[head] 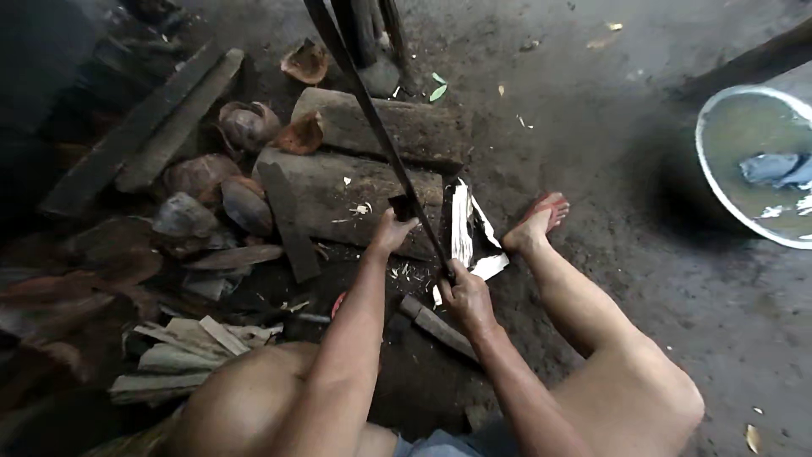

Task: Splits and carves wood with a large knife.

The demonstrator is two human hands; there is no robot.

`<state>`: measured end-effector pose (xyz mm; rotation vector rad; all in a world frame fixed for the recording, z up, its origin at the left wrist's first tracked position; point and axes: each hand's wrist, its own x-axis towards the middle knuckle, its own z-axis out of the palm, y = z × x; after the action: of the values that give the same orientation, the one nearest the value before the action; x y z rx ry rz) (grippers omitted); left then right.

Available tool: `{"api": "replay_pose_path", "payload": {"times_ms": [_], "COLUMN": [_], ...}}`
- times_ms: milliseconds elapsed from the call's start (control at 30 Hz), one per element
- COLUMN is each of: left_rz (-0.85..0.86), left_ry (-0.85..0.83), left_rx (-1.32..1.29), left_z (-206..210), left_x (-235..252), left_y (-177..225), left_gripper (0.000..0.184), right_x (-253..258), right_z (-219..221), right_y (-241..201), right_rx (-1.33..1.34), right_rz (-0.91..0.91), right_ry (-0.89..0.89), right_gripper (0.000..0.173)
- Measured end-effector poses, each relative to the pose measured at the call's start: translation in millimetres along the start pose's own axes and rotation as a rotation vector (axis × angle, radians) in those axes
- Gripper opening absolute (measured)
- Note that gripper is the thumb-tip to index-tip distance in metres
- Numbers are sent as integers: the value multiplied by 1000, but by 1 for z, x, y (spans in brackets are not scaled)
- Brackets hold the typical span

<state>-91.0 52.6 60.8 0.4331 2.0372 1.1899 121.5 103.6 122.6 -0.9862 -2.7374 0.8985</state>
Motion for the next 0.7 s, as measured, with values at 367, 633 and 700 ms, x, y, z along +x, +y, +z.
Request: {"api": "replay_pose_path", "payload": {"times_ms": [367, 633, 700], "left_rz": [-4, -210, -288], "left_ry": [-22, 157, 255], "left_rx": [92, 128, -33], "left_z": [-16, 17, 25], "left_x": [2, -8, -20], "left_y": [47, -41, -57], "left_gripper": [45, 89, 80], "right_x": [11, 28, 20], "right_z": [-18, 8, -1], "right_y": [-19, 7, 5], "right_rx": [29, 27, 113], "right_rz": [-64, 257, 170], "right_ry": [131, -108, 17], "right_gripper": [24, 33, 30]}}
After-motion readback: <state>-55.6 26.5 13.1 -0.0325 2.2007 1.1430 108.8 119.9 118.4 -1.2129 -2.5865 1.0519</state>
